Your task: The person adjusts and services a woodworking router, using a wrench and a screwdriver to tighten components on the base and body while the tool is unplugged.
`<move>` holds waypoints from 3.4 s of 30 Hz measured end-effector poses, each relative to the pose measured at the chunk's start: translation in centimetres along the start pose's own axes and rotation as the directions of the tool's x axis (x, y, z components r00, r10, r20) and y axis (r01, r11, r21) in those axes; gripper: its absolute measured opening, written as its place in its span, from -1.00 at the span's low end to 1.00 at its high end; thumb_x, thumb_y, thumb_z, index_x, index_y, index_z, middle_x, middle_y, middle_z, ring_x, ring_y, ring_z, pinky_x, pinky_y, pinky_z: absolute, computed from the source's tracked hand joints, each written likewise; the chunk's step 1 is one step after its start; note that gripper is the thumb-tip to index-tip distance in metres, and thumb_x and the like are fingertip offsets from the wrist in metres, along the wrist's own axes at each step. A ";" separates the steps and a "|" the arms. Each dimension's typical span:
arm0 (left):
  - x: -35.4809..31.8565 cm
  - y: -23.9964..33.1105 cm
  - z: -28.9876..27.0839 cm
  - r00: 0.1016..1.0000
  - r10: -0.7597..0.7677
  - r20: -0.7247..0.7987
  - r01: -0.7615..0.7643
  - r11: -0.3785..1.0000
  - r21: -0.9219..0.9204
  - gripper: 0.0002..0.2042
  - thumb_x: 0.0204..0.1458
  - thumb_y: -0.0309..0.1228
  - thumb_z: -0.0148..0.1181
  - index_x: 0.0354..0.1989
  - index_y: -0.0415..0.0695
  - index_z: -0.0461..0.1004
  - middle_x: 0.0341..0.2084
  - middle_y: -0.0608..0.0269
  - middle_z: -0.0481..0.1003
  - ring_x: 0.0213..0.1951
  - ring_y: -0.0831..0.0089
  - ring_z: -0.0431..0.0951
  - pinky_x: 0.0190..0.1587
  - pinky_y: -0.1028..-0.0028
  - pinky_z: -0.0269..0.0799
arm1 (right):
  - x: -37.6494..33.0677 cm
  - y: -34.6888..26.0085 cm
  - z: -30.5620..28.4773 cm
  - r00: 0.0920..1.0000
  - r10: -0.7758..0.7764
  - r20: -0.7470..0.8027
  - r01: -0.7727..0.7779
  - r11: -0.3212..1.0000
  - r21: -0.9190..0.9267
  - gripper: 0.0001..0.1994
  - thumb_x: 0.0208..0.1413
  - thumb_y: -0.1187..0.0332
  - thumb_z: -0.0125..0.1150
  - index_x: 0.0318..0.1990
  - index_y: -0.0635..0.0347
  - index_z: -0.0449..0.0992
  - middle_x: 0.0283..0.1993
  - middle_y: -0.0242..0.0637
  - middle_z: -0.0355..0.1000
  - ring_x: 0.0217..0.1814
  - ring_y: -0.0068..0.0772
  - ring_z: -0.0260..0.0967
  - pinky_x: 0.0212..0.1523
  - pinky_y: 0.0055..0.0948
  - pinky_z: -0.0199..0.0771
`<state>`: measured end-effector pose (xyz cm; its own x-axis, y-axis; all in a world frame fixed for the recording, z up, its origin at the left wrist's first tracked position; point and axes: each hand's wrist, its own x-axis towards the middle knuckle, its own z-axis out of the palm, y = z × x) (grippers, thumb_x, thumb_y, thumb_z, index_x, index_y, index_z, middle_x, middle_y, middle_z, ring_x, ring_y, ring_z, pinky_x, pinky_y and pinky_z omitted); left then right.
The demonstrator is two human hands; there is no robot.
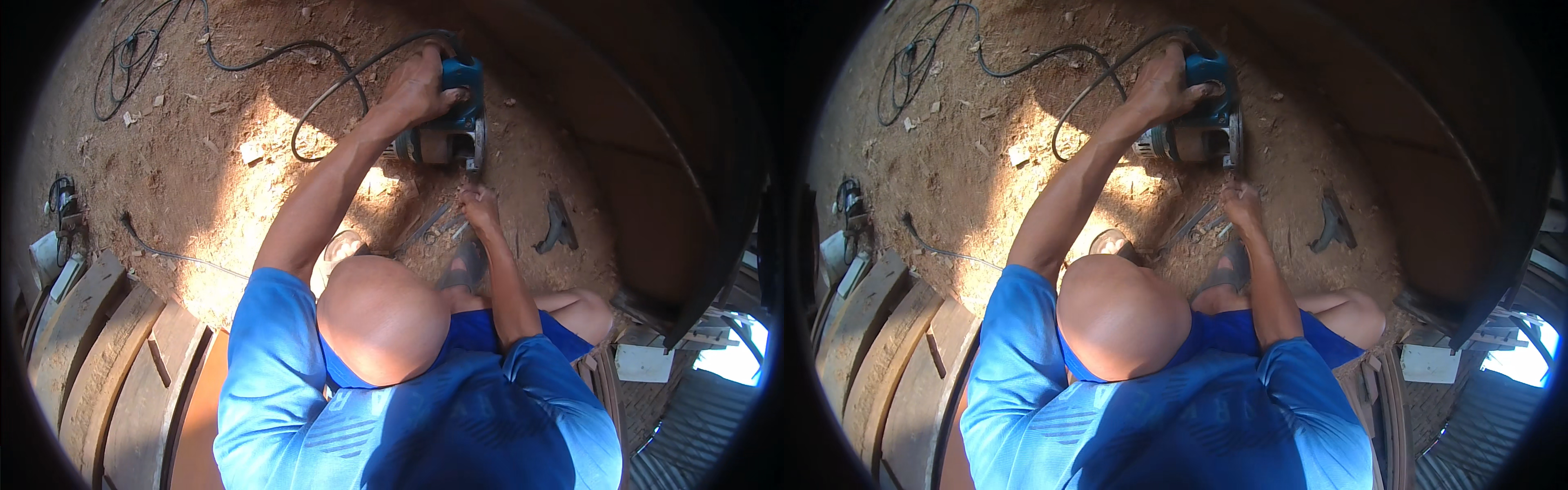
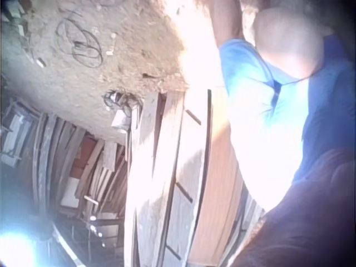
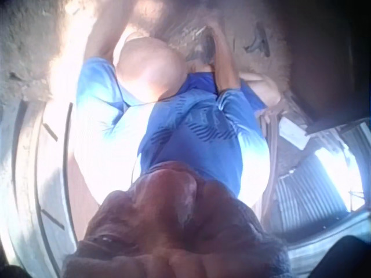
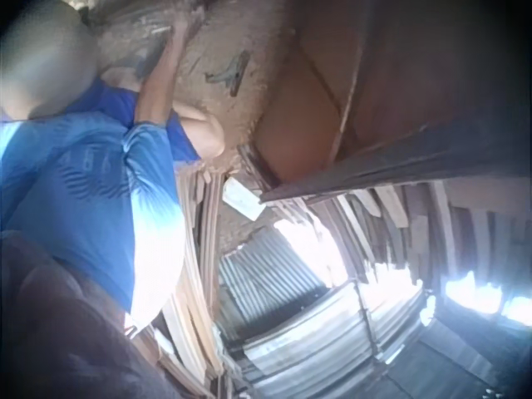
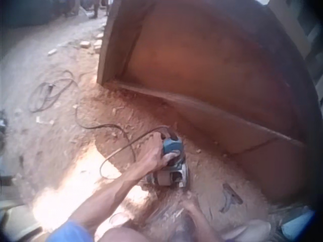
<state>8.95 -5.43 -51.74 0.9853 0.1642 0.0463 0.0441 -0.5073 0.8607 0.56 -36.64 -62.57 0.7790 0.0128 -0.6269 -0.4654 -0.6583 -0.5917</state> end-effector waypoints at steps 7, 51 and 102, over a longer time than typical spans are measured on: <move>-8.9 -2.1 2.4 0.897 0.370 -0.242 -0.308 0.915 0.260 -0.52 -0.15 -0.09 0.49 -0.11 -0.04 0.48 0.35 -0.29 0.15 0.33 -0.16 0.13 0.25 -0.08 0.00 | -2.3 -3.5 0.1 0.998 -0.063 -0.018 0.066 0.954 0.293 -0.75 0.27 0.39 0.11 0.02 0.29 0.56 -0.28 -0.37 0.51 -0.42 -0.62 0.36 -0.41 -0.55 0.38; -14.2 -2.5 5.8 0.933 0.058 0.356 -0.066 0.998 0.009 -0.57 0.01 -0.28 0.31 0.04 -0.17 0.46 -0.29 -0.06 0.59 -0.18 -0.06 0.60 -0.13 0.07 0.52 | -8.9 -2.7 3.7 0.994 -0.035 -0.105 0.071 0.933 0.352 -0.57 0.41 0.21 -0.04 0.28 0.26 0.44 -0.37 -0.52 0.31 -0.34 -0.69 0.19 -0.29 -0.51 0.32; -9.4 -1.6 8.4 0.926 0.374 0.059 -0.348 0.779 0.521 -0.74 -0.05 -0.29 0.24 -0.14 0.19 0.62 0.48 -0.16 -0.01 0.39 -0.22 0.01 0.39 -0.20 -0.23 | -7.9 -2.6 4.8 0.959 -0.222 -0.176 0.262 0.932 0.249 -0.65 0.41 0.24 0.01 0.13 0.33 0.48 -0.49 -0.62 0.22 -0.47 -0.78 0.11 -0.45 -0.64 0.15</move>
<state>1.02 -13.25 -57.78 0.9382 -0.0878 0.3348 -0.2230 -0.8931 0.3907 -6.37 -31.44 -58.54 0.9244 0.0260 -0.3805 -0.3346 -0.4232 -0.8420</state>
